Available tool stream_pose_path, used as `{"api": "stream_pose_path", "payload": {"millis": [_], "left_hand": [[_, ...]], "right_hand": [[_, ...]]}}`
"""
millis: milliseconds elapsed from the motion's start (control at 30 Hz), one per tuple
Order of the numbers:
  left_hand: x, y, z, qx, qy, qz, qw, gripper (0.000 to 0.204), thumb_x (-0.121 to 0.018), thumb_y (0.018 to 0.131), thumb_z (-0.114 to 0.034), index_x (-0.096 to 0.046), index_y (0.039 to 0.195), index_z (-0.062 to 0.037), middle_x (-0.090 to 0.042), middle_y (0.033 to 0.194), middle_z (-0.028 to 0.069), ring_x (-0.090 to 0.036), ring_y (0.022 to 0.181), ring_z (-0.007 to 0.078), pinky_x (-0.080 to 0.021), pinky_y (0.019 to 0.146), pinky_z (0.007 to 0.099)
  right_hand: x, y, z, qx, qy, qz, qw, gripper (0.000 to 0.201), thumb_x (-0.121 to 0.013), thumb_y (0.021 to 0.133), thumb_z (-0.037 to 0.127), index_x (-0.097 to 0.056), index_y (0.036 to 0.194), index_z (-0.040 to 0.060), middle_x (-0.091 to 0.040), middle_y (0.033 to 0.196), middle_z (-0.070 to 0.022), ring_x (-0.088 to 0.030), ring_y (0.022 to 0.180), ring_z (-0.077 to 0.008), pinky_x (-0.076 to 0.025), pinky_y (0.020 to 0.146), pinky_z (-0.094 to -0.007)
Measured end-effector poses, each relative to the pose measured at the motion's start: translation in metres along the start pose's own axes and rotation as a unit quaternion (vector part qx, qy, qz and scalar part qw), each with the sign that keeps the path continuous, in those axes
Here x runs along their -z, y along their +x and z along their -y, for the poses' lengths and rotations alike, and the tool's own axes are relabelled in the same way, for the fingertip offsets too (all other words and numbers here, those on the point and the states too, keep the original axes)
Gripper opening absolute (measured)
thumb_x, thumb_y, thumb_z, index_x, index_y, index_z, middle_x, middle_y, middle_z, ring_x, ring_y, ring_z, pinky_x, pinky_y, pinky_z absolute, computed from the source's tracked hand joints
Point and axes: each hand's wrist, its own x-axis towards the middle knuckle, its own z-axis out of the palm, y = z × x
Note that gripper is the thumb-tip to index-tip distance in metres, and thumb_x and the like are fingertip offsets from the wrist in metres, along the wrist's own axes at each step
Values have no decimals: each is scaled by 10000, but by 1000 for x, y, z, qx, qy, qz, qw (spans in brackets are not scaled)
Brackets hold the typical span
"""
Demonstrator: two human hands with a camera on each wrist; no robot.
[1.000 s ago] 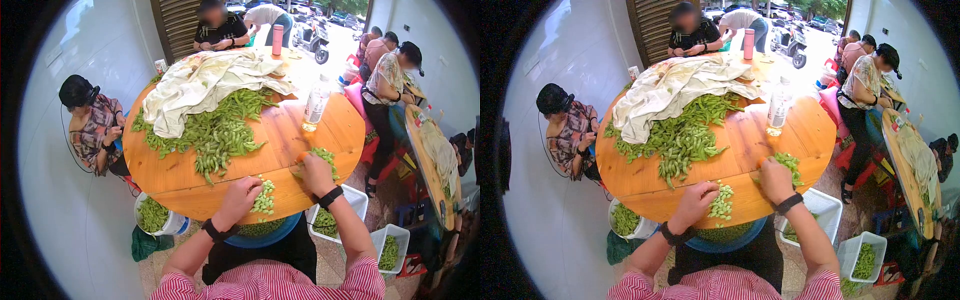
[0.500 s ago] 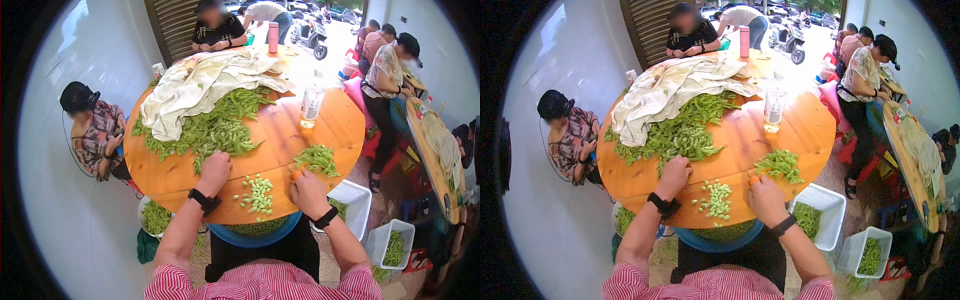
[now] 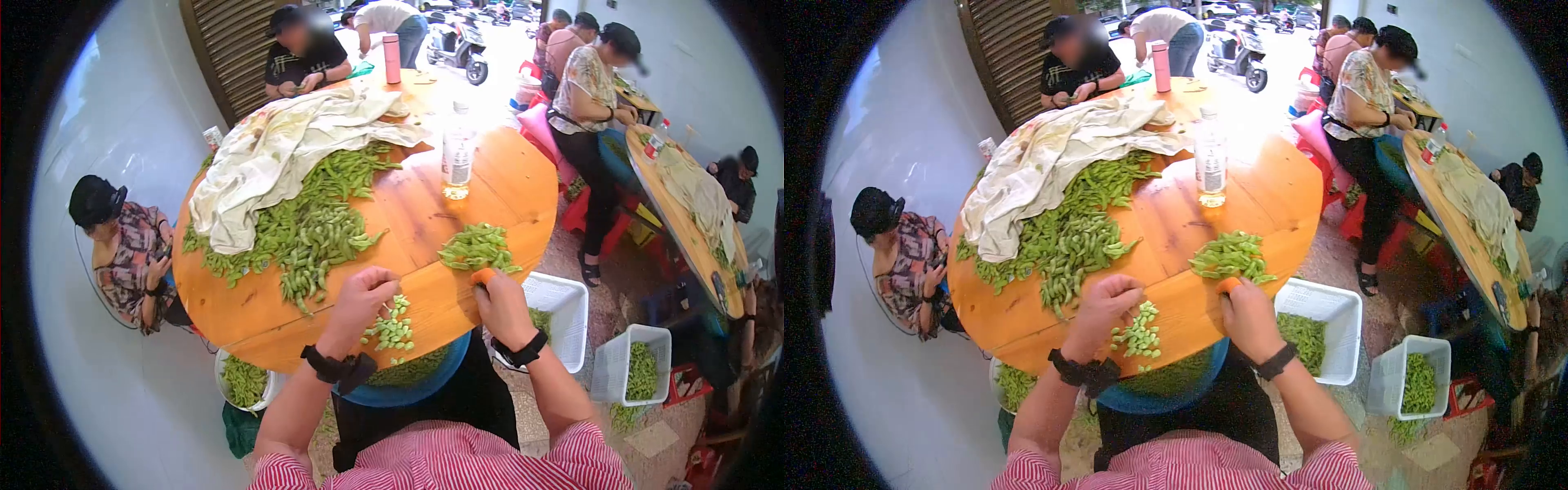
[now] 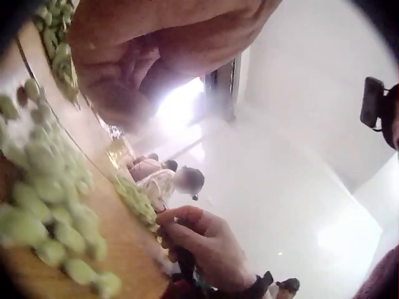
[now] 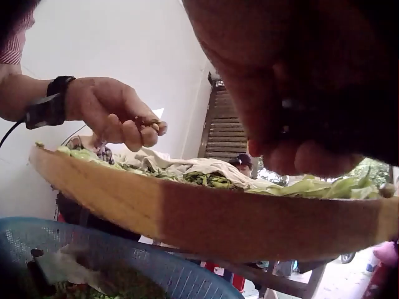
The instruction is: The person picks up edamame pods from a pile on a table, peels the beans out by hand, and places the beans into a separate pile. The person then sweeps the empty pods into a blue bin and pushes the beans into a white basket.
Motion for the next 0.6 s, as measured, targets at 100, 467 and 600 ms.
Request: {"api": "stream_pose_path", "payload": {"millis": [100, 467, 600], "left_hand": [[-20, 22, 5, -32, 37, 53, 997, 108, -609, 876, -99, -616, 928, -4, -591, 764, -6, -541, 620, 59, -446, 551, 203], [-88, 74, 34, -226, 355, 61, 905, 579, -722, 763, -202, -483, 1228, 46, -515, 1227, 267, -512, 1145, 403, -432, 948, 464], [-125, 77, 41, -212, 408, -65, 886, 788, -736, 767, -336, -360, 1344, 48, -372, 1380, 293, -400, 1269, 428, -330, 1044, 514]], "right_hand": [[15, -14, 2, -60, 48, -34, 996, 145, -589, 845, 73, -643, 967, 18, -632, 830, -213, -625, 800, -385, -481, 688, -415], [28, -84, -46, -181, 56, -13, 982, 135, -603, 847, 104, -670, 947, 43, -661, 875, -189, -649, 820, -353, -506, 714, -412], [18, -105, -65, -193, 86, 22, 977, 139, -598, 857, 96, -666, 970, 50, -667, 886, -182, -649, 831, -355, -509, 730, -406]]}}
